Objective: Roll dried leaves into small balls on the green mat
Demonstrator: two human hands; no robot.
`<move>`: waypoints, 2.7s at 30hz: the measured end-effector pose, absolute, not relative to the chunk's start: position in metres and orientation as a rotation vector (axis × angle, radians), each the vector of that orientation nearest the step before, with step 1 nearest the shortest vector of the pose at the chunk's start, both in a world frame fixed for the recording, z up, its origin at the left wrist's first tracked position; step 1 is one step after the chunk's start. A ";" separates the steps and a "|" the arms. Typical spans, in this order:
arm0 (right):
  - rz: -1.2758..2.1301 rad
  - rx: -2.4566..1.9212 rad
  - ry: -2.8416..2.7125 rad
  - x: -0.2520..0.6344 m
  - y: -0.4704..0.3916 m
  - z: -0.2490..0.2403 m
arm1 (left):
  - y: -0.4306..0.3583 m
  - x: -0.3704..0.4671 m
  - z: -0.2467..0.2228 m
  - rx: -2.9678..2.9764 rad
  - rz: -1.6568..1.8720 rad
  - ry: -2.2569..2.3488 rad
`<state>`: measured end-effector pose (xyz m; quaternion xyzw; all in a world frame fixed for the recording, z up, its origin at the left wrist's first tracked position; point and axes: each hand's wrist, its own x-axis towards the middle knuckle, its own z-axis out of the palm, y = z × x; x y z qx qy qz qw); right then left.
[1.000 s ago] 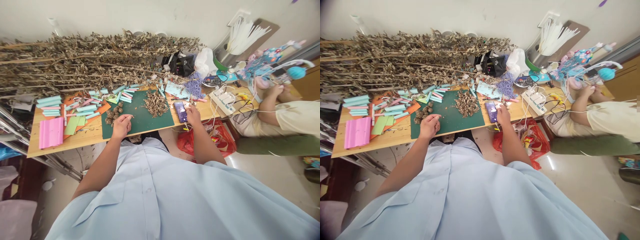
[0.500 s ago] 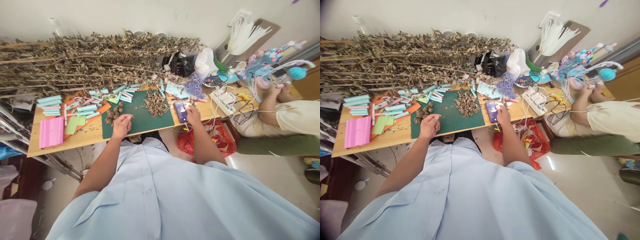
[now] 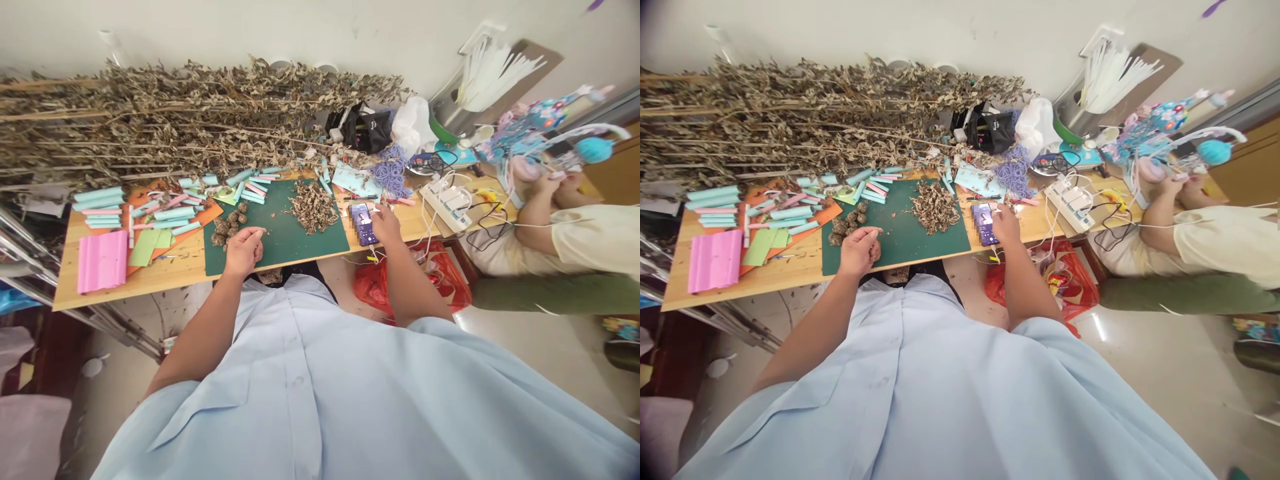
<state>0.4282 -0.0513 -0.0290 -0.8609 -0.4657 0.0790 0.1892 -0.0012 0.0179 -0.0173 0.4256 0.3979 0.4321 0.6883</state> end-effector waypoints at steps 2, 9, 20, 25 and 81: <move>0.266 -2.464 -1.212 0.418 -0.054 -0.023 | 0.018 -0.001 -0.018 0.950 0.968 0.880; 0.197 -2.597 -1.330 0.390 -0.059 -0.010 | 0.018 -0.001 -0.017 0.970 0.963 0.898; 0.197 -2.639 -1.305 0.383 -0.054 -0.013 | 0.018 -0.002 -0.018 0.958 0.979 0.865; 0.223 -2.643 -1.253 0.381 -0.053 -0.013 | 0.018 -0.003 -0.018 0.958 0.968 0.886; -0.103 -2.212 -1.636 0.385 -0.066 -0.026 | 0.018 0.001 -0.016 0.942 0.965 0.935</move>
